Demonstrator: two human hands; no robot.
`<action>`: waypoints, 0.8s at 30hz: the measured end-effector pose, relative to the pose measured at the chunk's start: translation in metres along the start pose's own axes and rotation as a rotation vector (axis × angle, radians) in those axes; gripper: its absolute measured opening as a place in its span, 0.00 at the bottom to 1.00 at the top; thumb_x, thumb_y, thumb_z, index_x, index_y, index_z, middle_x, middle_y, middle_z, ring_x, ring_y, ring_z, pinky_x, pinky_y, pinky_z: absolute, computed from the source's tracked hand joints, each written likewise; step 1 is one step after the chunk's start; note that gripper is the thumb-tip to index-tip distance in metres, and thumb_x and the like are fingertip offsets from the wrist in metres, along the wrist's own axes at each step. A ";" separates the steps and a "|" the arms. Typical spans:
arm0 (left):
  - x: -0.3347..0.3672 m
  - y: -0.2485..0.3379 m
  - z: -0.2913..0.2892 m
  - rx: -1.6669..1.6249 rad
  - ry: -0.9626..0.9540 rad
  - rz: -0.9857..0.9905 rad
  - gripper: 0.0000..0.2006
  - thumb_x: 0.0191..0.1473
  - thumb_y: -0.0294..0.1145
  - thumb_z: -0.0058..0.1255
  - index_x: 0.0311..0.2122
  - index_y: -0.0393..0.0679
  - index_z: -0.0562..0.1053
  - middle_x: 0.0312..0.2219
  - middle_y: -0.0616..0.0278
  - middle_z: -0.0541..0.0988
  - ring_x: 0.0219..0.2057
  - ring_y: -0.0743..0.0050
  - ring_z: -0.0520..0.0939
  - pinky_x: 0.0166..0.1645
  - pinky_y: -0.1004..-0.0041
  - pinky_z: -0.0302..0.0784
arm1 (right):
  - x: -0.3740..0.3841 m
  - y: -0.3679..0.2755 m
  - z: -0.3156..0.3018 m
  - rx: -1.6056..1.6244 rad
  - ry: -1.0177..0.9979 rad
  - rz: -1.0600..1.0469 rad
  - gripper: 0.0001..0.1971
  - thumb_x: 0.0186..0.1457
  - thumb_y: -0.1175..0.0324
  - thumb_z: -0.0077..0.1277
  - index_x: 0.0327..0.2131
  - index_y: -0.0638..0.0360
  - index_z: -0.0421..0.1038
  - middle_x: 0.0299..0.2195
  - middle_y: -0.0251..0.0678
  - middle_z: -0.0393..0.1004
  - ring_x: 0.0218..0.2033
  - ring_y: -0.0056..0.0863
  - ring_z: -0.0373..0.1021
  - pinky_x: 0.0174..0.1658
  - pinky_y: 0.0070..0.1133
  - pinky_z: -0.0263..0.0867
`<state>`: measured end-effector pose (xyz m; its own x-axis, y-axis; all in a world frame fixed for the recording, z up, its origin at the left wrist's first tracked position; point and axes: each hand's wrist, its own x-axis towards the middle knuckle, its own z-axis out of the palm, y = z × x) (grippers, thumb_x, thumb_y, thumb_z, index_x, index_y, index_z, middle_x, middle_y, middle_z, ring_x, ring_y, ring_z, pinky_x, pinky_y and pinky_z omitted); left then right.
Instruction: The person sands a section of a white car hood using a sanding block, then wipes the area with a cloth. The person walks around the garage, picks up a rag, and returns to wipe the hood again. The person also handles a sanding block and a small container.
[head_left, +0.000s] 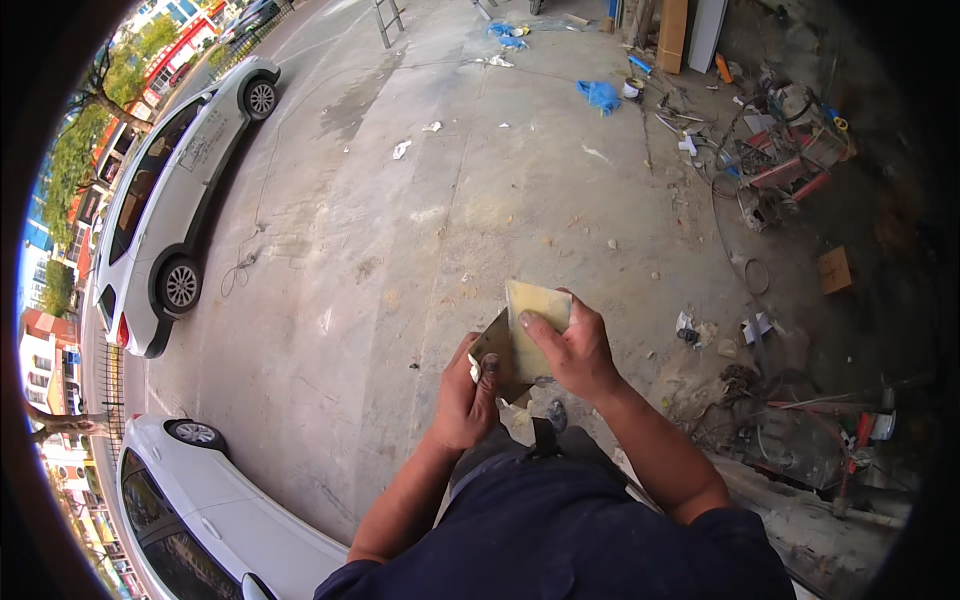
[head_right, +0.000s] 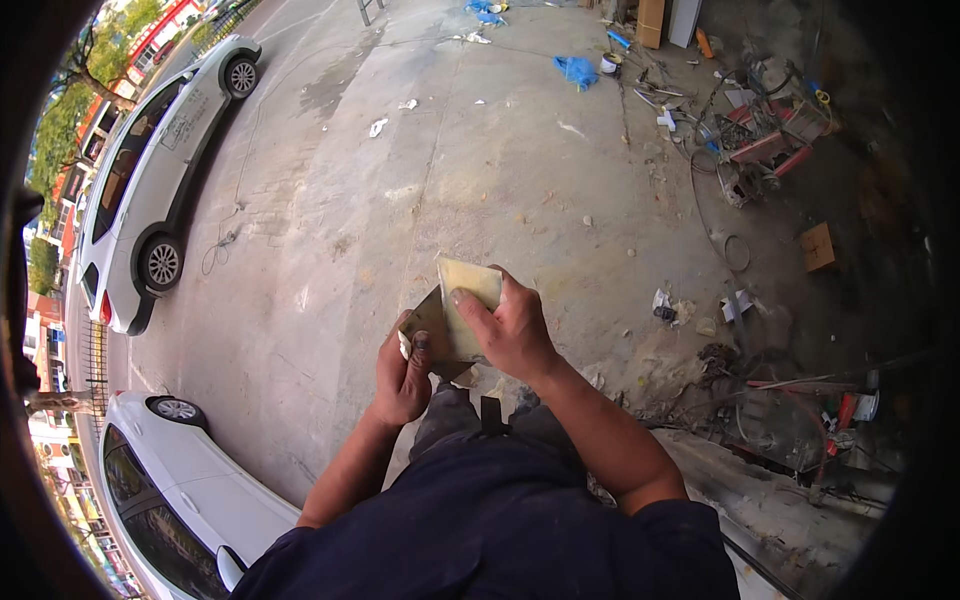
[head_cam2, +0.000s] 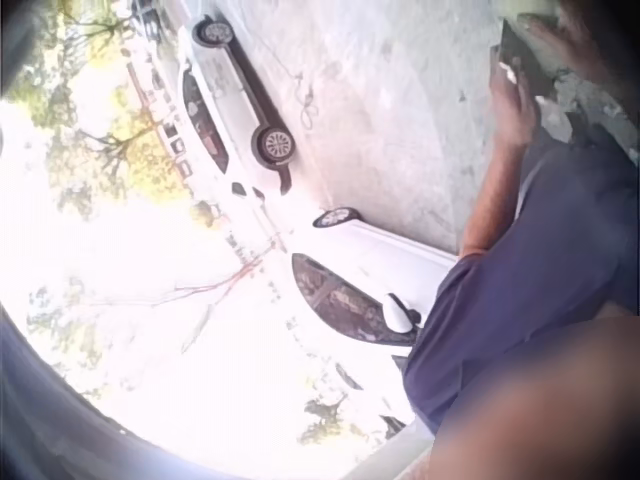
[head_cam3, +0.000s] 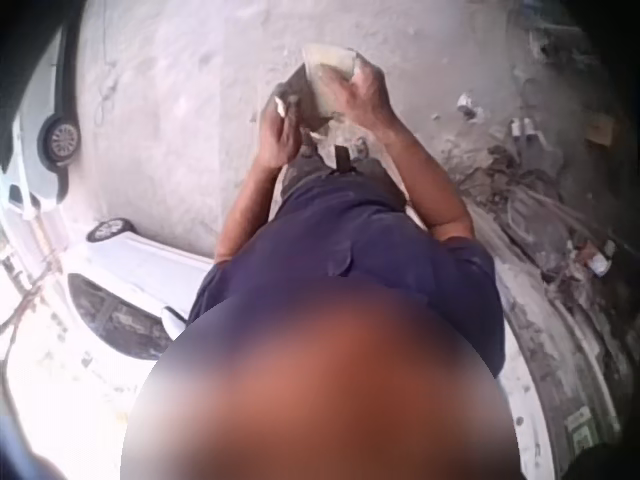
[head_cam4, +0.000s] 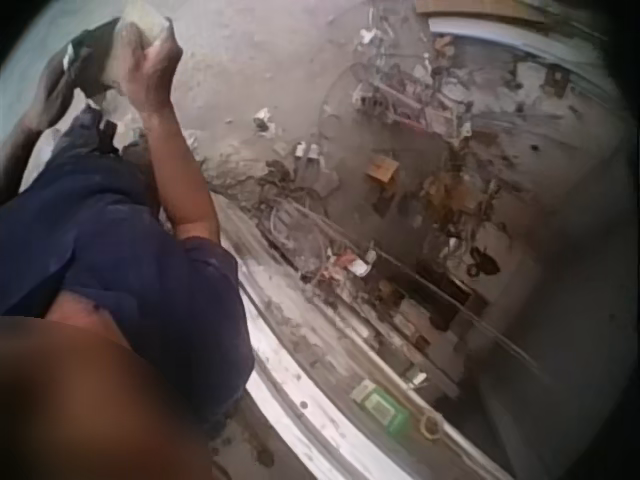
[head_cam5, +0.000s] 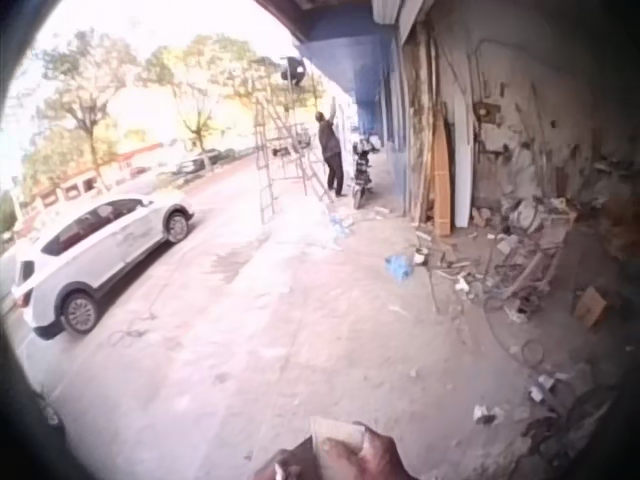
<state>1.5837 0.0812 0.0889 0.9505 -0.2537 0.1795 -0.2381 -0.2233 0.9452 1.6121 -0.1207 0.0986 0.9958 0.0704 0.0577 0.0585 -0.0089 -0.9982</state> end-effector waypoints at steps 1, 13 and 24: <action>0.009 -0.004 -0.005 -0.033 -0.032 -0.037 0.15 0.81 0.37 0.43 0.49 0.34 0.74 0.39 0.48 0.75 0.37 0.50 0.79 0.45 0.59 0.77 | 0.007 -0.001 0.001 -0.111 -0.057 -0.061 0.15 0.70 0.65 0.63 0.49 0.69 0.77 0.35 0.49 0.87 0.36 0.37 0.86 0.41 0.33 0.79; 0.111 -0.058 -0.117 -0.079 0.078 0.158 0.17 0.80 0.37 0.46 0.60 0.35 0.77 0.45 0.44 0.80 0.44 0.44 0.83 0.51 0.56 0.79 | 0.121 0.013 0.091 -0.365 0.124 -0.431 0.14 0.70 0.64 0.62 0.50 0.65 0.79 0.37 0.37 0.87 0.39 0.30 0.83 0.47 0.31 0.78; 0.186 -0.131 -0.211 -0.114 0.265 0.163 0.19 0.73 0.31 0.52 0.64 0.36 0.75 0.47 0.42 0.81 0.49 0.41 0.84 0.58 0.54 0.79 | 0.197 0.013 0.129 -0.100 0.176 0.073 0.14 0.69 0.68 0.64 0.52 0.67 0.83 0.42 0.32 0.87 0.42 0.20 0.80 0.48 0.24 0.77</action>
<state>1.8340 0.2615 0.0559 0.9242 -0.0207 0.3814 -0.3816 -0.0891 0.9200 1.7998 0.0214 0.0958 0.9940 -0.1094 -0.0049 -0.0166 -0.1068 -0.9941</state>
